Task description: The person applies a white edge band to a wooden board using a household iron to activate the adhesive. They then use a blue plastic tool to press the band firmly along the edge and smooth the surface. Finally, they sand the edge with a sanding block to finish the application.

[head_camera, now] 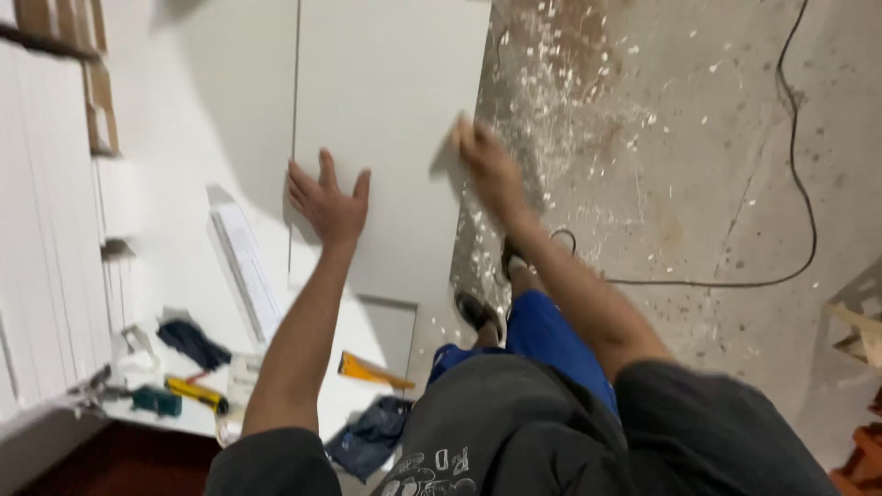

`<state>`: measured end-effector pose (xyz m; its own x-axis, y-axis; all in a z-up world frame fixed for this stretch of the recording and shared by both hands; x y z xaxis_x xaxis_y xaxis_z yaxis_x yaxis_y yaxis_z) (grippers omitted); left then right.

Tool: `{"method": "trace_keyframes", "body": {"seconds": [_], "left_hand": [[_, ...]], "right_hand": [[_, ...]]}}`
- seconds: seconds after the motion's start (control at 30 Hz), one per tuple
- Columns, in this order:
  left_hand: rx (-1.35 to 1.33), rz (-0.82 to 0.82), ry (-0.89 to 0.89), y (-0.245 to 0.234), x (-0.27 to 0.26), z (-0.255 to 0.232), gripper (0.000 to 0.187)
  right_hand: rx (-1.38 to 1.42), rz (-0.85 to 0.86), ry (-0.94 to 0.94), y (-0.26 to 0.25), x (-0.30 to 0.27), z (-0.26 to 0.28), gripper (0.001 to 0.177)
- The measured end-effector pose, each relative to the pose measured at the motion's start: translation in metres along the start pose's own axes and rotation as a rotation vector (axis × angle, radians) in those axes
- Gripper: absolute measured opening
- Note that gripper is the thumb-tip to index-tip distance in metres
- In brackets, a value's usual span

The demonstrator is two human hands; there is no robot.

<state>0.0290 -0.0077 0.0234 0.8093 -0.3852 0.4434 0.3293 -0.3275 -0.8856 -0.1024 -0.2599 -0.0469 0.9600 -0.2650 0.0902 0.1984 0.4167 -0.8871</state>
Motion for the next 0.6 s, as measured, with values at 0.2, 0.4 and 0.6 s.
{"method": "trace_keyframes", "body": {"seconds": [0.2,0.4,0.6], "left_hand": [[0.038,-0.027,-0.040,0.013,-0.001,0.003,0.078],[0.078,-0.065,-0.053,0.019,0.000,0.002,0.080],[0.011,0.158,-0.225,0.010,0.004,0.003,0.072]], "right_hand": [[0.588,-0.523,-0.069,-0.025,-0.112,0.073,0.023],[0.614,-0.484,-0.130,-0.025,-0.143,0.095,0.023],[0.441,-0.346,-0.064,-0.036,-0.197,0.124,0.027]]}}
Point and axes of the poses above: each hand's wrist, its own x-axis towards the middle knuckle, its own y-axis out of the palm, z = x × y, the point moved 4 cm from there along x, towards the middle knuckle, and after that the axes turned 1 degree about z, right-handed, at the moved point
